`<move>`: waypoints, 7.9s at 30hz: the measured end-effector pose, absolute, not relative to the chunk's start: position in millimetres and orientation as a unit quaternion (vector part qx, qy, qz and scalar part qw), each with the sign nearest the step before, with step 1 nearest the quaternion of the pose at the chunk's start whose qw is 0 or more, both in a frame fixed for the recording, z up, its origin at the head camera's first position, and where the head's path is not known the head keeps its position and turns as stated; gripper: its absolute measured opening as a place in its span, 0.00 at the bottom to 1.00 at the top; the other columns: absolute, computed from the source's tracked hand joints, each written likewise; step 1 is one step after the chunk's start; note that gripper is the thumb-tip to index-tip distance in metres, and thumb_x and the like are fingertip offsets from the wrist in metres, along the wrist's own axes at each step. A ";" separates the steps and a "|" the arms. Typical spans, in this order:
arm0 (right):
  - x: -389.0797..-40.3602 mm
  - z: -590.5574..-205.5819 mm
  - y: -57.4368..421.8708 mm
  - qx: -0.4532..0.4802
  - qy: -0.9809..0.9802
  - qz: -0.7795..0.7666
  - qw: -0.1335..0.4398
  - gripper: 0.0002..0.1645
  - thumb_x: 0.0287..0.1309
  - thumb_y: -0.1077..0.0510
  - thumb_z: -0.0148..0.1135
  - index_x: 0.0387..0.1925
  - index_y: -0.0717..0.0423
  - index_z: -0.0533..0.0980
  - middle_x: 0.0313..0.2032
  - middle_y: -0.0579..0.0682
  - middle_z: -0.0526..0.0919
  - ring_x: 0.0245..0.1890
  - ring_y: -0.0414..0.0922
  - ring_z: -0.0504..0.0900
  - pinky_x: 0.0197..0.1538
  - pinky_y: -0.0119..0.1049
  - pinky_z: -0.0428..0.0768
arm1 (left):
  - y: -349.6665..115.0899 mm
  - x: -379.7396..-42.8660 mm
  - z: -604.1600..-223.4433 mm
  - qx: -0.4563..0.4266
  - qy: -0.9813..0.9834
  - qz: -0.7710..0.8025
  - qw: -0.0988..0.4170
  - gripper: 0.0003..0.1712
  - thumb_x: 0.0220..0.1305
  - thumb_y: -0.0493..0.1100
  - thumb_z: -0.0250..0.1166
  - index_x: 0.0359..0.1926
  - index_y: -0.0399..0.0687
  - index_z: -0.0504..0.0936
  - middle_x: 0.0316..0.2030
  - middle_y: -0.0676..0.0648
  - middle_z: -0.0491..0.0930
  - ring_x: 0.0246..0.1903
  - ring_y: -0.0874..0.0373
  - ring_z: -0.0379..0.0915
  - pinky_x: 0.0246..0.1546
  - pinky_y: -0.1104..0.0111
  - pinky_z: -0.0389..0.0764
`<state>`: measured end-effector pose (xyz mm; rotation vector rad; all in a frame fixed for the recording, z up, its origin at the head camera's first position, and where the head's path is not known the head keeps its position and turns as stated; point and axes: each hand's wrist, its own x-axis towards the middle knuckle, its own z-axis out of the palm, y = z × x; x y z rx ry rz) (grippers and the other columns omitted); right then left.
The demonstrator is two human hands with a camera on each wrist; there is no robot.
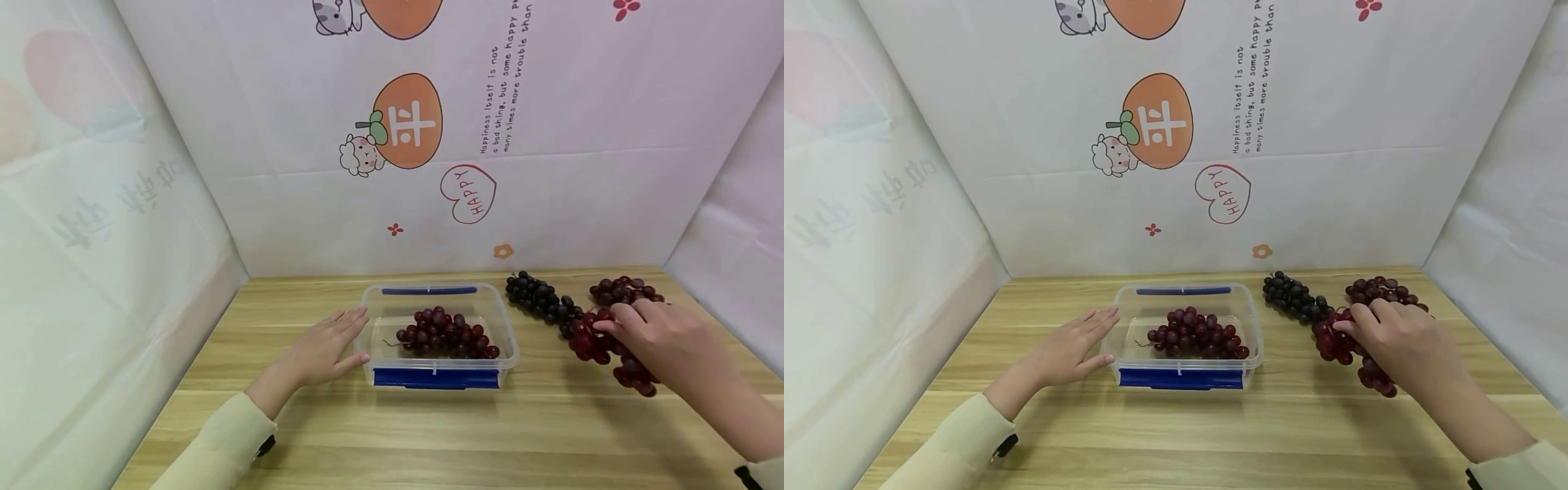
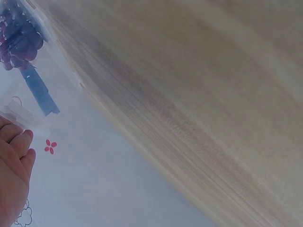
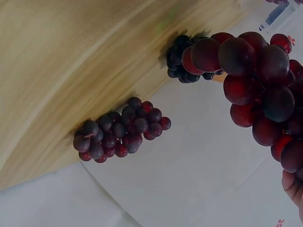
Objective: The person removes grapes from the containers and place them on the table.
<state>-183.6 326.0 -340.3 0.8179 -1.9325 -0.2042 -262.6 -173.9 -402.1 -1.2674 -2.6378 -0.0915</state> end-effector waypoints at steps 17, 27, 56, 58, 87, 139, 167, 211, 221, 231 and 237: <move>-180.9 -366.7 323.4 0.337 -0.807 -0.072 0.480 0.36 0.74 0.38 0.36 0.21 0.63 0.64 0.14 0.44 0.54 0.13 0.35 0.46 0.15 0.27 0.44 | -173.7 -262.0 -400.6 -0.424 -0.901 -0.031 0.090 0.42 0.73 0.63 0.45 0.74 0.36 0.55 0.73 0.38 0.53 0.72 0.48 0.49 0.71 0.57 0.49; -185.5 -382.2 319.5 0.341 -0.812 -0.059 0.470 0.36 0.74 0.38 0.35 0.24 0.64 0.69 0.15 0.51 0.64 0.09 0.41 0.56 0.09 0.34 0.55 | -173.8 -263.1 -401.7 -0.428 -0.898 -0.034 0.097 0.42 0.73 0.63 0.46 0.73 0.36 0.56 0.72 0.37 0.54 0.71 0.47 0.50 0.71 0.56 0.49; -181.2 -411.0 308.2 0.308 -0.855 -0.043 0.415 0.35 0.73 0.36 0.34 0.21 0.57 0.66 0.15 0.45 0.60 0.09 0.40 0.56 0.10 0.34 0.53 | -172.9 -261.8 -399.8 -0.430 -0.897 -0.038 0.098 0.42 0.73 0.62 0.47 0.73 0.35 0.57 0.72 0.37 0.54 0.71 0.46 0.50 0.71 0.55 0.50; -180.4 -412.8 306.7 0.303 -0.865 -0.032 0.398 0.36 0.73 0.35 0.33 0.22 0.57 0.68 0.15 0.44 0.61 0.10 0.40 0.58 0.11 0.35 0.55 | -172.8 -261.9 -399.8 -0.430 -0.897 -0.035 0.099 0.42 0.73 0.62 0.47 0.73 0.35 0.57 0.72 0.37 0.54 0.71 0.46 0.50 0.71 0.56 0.50; -168.4 -411.7 298.4 0.249 -0.926 -0.020 0.282 0.28 0.52 0.38 0.67 0.38 0.60 0.79 0.29 0.52 0.75 0.26 0.51 0.76 0.25 0.48 0.78 | -172.1 -261.6 -398.7 -0.432 -0.896 -0.044 0.096 0.42 0.73 0.61 0.48 0.72 0.34 0.57 0.72 0.37 0.54 0.71 0.47 0.50 0.72 0.56 0.48; -154.9 -430.7 275.5 0.320 -0.920 -0.014 0.225 0.33 0.46 0.34 0.70 0.43 0.54 0.78 0.47 0.55 0.75 0.49 0.56 0.72 0.46 0.57 0.72 | -172.0 -260.7 -399.7 -0.436 -0.894 -0.039 0.101 0.41 0.73 0.60 0.49 0.72 0.33 0.57 0.72 0.36 0.54 0.71 0.45 0.50 0.70 0.52 0.55; -185.2 -374.1 259.1 0.346 -0.892 -0.012 0.291 0.46 0.67 0.27 0.28 0.45 0.62 0.76 0.47 0.62 0.76 0.49 0.61 0.72 0.49 0.59 0.74 | -172.1 -261.0 -399.3 -0.429 -0.898 -0.033 0.097 0.41 0.73 0.61 0.47 0.73 0.35 0.56 0.73 0.38 0.52 0.72 0.48 0.47 0.71 0.55 0.51; -253.0 -352.9 163.8 0.353 -0.921 -0.025 0.165 0.40 0.61 0.38 0.62 0.62 0.64 0.69 0.56 0.60 0.75 0.56 0.57 0.75 0.55 0.54 0.75 | -172.4 -259.0 -400.1 -0.422 -0.901 -0.040 0.094 0.42 0.74 0.62 0.46 0.74 0.35 0.53 0.73 0.37 0.52 0.72 0.49 0.46 0.72 0.56 0.48; -267.7 -359.5 151.8 0.360 -0.927 -0.044 0.099 0.42 0.64 0.35 0.56 0.66 0.60 0.65 0.61 0.58 0.73 0.60 0.54 0.72 0.59 0.51 0.74 | -172.3 -259.0 -399.8 -0.424 -0.900 -0.040 0.096 0.42 0.73 0.62 0.47 0.73 0.35 0.55 0.72 0.37 0.53 0.72 0.48 0.47 0.71 0.57 0.48; -278.9 -370.7 144.4 0.364 -0.931 -0.031 0.020 0.47 0.62 0.31 0.55 0.70 0.59 0.60 0.64 0.57 0.69 0.62 0.53 0.70 0.61 0.50 0.73 | -172.8 -259.8 -400.2 -0.426 -0.898 -0.041 0.098 0.42 0.74 0.63 0.46 0.73 0.35 0.54 0.73 0.37 0.52 0.72 0.48 0.48 0.71 0.56 0.49; -283.9 -374.4 139.6 0.385 -0.923 -0.018 -0.005 0.51 0.59 0.29 0.57 0.70 0.59 0.60 0.65 0.56 0.67 0.63 0.53 0.69 0.63 0.49 0.70 | -172.5 -259.4 -399.5 -0.428 -0.898 -0.043 0.095 0.42 0.74 0.62 0.46 0.73 0.35 0.54 0.73 0.37 0.52 0.72 0.47 0.47 0.70 0.52 0.54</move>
